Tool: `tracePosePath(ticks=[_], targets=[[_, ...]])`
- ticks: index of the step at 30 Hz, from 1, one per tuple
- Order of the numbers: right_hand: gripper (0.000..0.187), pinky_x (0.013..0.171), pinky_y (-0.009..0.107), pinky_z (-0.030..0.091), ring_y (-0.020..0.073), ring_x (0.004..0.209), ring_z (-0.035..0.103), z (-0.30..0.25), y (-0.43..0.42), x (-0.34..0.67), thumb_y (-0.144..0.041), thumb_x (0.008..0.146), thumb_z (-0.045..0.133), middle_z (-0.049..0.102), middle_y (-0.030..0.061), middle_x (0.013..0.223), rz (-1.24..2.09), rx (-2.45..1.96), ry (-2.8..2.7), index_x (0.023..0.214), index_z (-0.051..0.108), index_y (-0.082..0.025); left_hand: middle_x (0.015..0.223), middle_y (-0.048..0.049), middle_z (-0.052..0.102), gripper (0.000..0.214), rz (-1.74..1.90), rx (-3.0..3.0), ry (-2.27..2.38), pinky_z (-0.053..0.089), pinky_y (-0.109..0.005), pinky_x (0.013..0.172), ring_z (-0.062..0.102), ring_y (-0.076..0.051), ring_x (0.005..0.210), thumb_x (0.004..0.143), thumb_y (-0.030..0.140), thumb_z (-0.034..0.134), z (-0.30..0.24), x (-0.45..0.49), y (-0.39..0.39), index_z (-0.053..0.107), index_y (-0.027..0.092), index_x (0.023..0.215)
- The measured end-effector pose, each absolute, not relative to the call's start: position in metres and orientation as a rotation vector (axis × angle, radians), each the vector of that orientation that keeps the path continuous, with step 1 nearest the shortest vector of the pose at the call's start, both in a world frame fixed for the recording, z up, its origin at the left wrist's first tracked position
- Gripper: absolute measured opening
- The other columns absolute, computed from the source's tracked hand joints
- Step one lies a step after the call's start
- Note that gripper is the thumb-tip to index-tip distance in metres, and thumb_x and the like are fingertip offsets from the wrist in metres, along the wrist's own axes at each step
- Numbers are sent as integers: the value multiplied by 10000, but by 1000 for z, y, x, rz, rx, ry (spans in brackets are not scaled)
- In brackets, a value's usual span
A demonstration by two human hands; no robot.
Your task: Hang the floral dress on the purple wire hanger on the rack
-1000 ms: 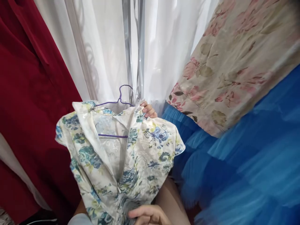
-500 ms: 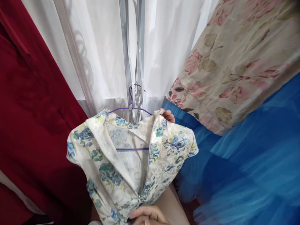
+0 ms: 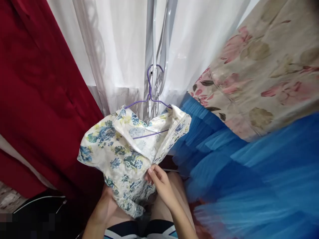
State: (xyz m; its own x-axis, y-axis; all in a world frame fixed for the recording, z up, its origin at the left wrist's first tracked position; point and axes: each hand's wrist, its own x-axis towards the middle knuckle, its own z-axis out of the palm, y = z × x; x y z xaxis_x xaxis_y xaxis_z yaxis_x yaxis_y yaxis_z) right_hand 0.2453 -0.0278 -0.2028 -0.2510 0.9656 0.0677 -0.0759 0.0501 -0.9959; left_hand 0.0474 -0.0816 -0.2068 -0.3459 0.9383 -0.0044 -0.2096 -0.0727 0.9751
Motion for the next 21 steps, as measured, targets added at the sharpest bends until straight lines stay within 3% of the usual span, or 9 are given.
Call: tracePosePath(ticks=[2,4,7,9,11,16,19,21], targets=[[381,610,275,388,146,613,495,-204,-25,238,-535,939,544,599,6,688,1375,-965,-1386,765,540,-196,1145,-100,699,596,1498,790,1218,522,-493,954,647,-329,1100,718,434,815,-217,51,-87,621,248,1250],[390,580,268,365,140,582,473,-205,-24,235,-533,925,566,586,-1,647,1370,-983,-1374,732,536,-195,1173,-92,685,551,1488,763,1227,489,-469,1010,630,-320,1147,753,388,792,-225,54,-82,607,236,1250],[403,553,262,334,131,549,444,-206,-27,243,-517,912,593,568,-6,593,1352,-1036,-1339,682,529,-192,1221,-102,629,446,1791,804,1501,432,-459,1070,587,-290,1197,836,394,702,-237,55,-65,570,214,1222],[415,538,261,313,124,522,422,-205,-31,251,-510,904,606,561,-8,561,1341,-1071,-1315,651,520,-192,1247,-110,574,411,2096,906,1761,406,-468,1088,553,-280,1213,833,380,695,-245,59,-56,545,210,1176],[431,526,261,298,116,495,405,-203,-38,256,-510,892,620,553,-10,531,1332,-1108,-1293,623,508,-193,1242,-118,544,365,2177,1189,1868,408,-475,1078,542,-276,1197,821,333,703,-252,69,-54,543,209,1125],[409,517,246,325,108,477,453,-197,-53,244,-473,873,655,564,-11,517,1415,-1065,-1301,620,526,-179,1083,-94,647,270,1547,1655,1482,507,-371,907,630,-237,1019,879,232,605,-259,114,-60,572,213,1146],[381,453,232,296,93,415,427,-187,-48,235,-457,860,672,574,-18,484,1446,-1050,-1277,639,544,-174,823,-35,641,57,1504,1589,1430,505,-300,753,625,-187,778,917,226,518,-255,126,-60,569,203,907],[387,424,226,281,80,381,392,-167,-33,234,-450,860,672,554,-27,446,1381,-1040,-1237,619,549,-173,752,-22,604,127,1466,1637,1434,488,-292,734,603,-180,739,920,241,512,-249,125,-59,525,205,799]])
